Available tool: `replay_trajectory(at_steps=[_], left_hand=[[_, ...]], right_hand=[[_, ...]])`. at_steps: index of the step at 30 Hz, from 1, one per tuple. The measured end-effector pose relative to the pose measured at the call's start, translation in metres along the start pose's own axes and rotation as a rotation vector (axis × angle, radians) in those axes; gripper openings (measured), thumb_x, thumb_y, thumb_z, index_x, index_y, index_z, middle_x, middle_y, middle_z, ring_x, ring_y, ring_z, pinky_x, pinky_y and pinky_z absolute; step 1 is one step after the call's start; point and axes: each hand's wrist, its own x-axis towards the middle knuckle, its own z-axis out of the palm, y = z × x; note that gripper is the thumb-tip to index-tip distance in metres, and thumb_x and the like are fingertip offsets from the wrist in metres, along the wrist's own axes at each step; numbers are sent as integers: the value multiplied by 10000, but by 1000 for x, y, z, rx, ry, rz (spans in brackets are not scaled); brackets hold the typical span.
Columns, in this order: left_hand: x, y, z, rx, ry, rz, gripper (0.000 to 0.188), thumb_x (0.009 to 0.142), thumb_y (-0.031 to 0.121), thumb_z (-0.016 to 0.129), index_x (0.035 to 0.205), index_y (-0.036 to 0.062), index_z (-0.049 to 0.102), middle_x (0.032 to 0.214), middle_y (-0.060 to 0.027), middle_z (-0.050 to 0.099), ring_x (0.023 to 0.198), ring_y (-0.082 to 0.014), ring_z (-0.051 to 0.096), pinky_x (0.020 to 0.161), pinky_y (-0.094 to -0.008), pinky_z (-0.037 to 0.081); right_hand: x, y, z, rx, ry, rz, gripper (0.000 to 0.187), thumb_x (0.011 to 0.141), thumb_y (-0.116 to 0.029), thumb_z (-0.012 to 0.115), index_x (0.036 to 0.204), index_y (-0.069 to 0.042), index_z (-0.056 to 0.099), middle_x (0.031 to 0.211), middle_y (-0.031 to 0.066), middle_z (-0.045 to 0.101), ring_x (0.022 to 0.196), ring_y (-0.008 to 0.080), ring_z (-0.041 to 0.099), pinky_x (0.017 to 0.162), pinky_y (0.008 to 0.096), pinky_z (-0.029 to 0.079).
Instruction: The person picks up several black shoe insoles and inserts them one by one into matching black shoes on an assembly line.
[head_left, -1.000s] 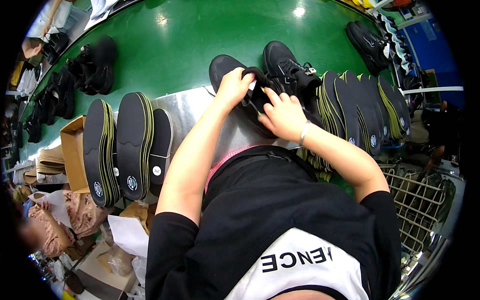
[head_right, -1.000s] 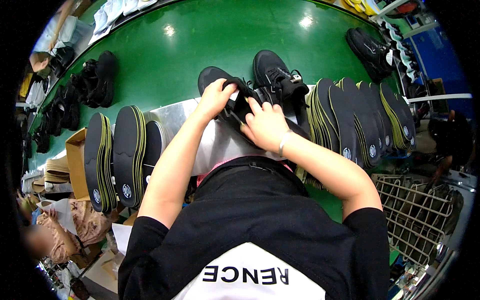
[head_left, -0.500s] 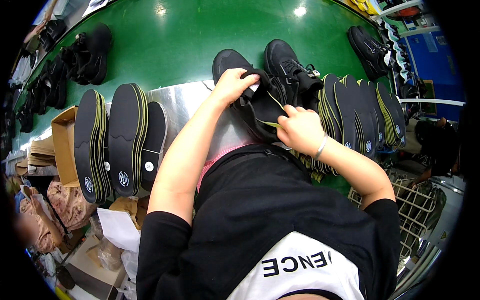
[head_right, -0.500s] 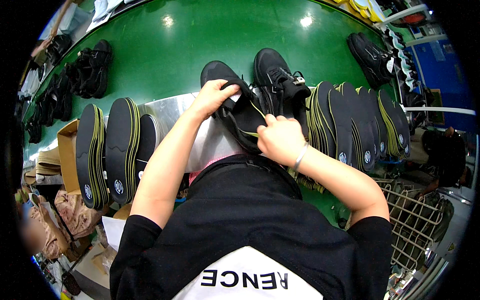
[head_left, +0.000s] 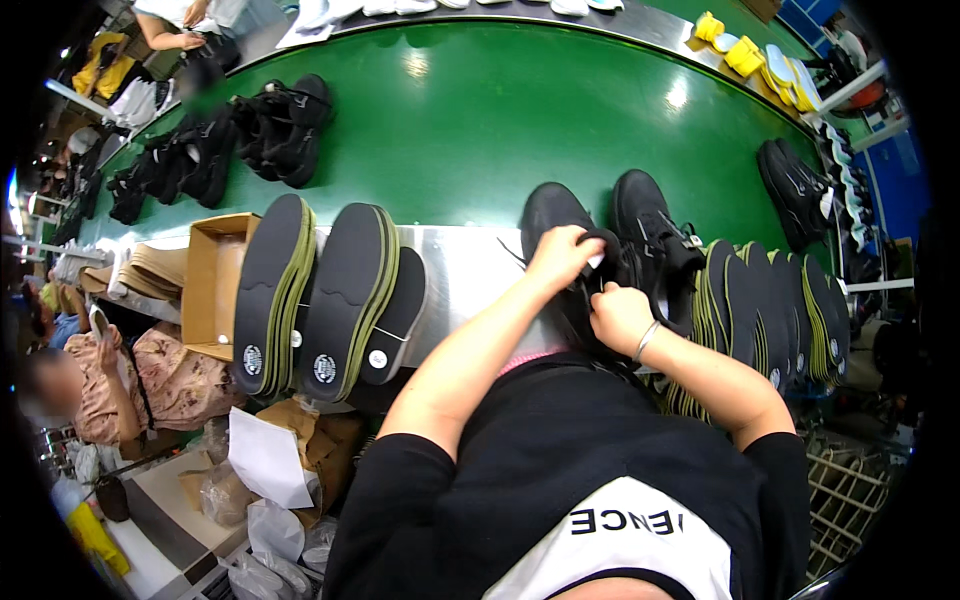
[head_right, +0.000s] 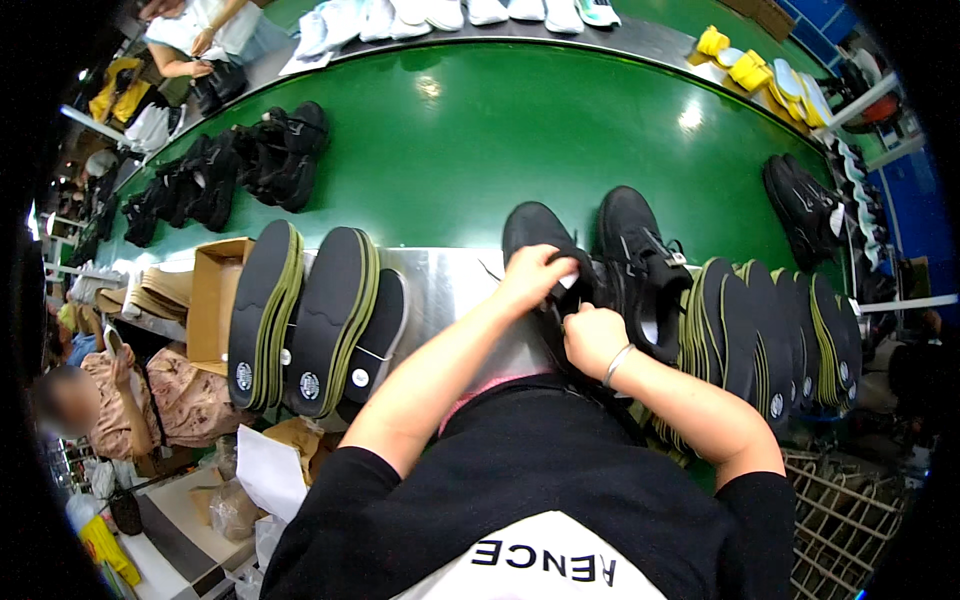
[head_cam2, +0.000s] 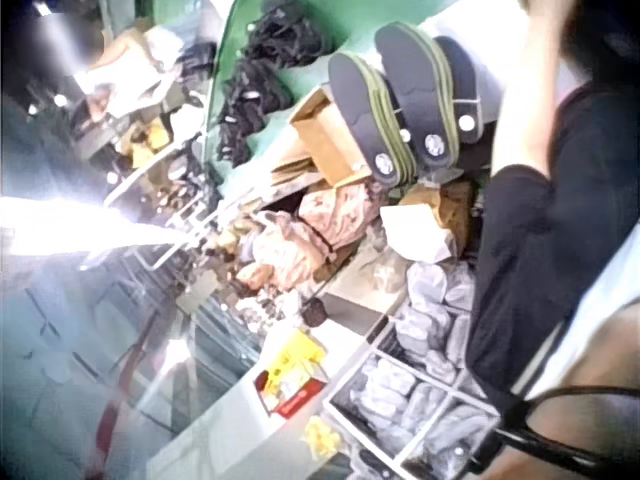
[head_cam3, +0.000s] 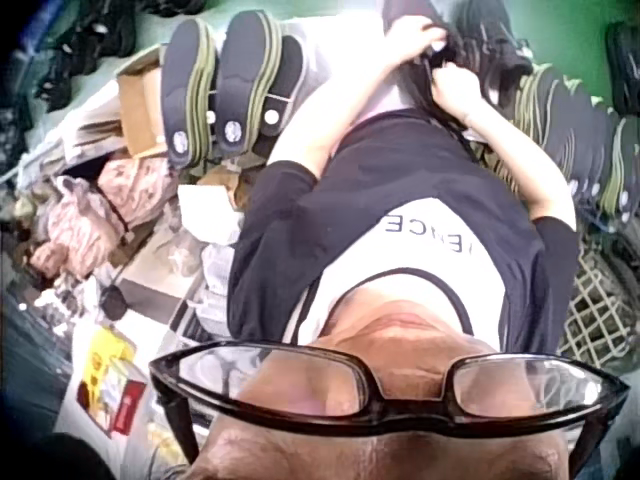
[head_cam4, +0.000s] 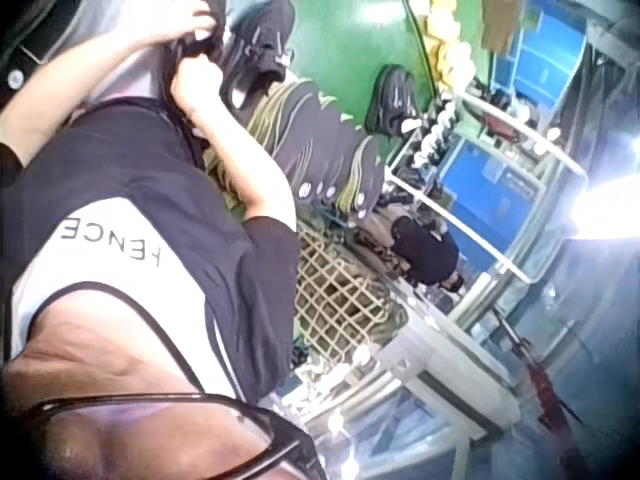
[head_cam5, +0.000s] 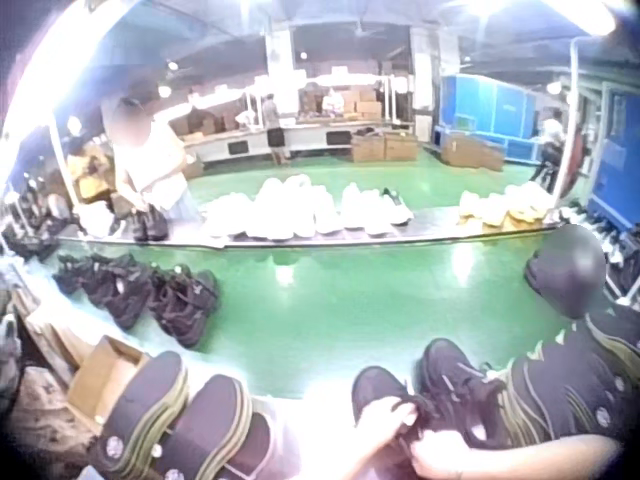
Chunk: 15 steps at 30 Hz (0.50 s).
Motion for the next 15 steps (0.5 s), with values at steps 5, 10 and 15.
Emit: replay_trajectory(at_steps=[5, 10, 15], left_hand=[[-2, 0, 2, -6, 31, -5, 257, 721, 223, 577, 842, -2, 609, 750, -132, 619, 690, -183, 594, 640, -293, 447], [3, -12, 11, -11, 183, 154, 279, 679, 257, 575, 680, -23, 571, 642, -193, 546, 586, -303, 555, 550, -367, 420], [-3, -11, 3, -242, 78, 95, 228, 718, 204, 586, 804, -5, 618, 705, -87, 624, 635, -130, 570, 604, -257, 434]], right_hand=[[5, 0, 17, -35, 32, -25, 89, 646, -92, 497, 671, -30, 555, 689, 159, 539, 588, 282, 570, 549, 372, 464], [9, -3, 16, -82, -24, 25, 95, 650, -71, 506, 694, -42, 584, 750, 151, 556, 672, 278, 582, 602, 366, 477], [23, -1, 20, -25, -295, 92, 224, 692, -92, 498, 860, -13, 624, 921, 204, 565, 824, 305, 580, 694, 356, 475]])
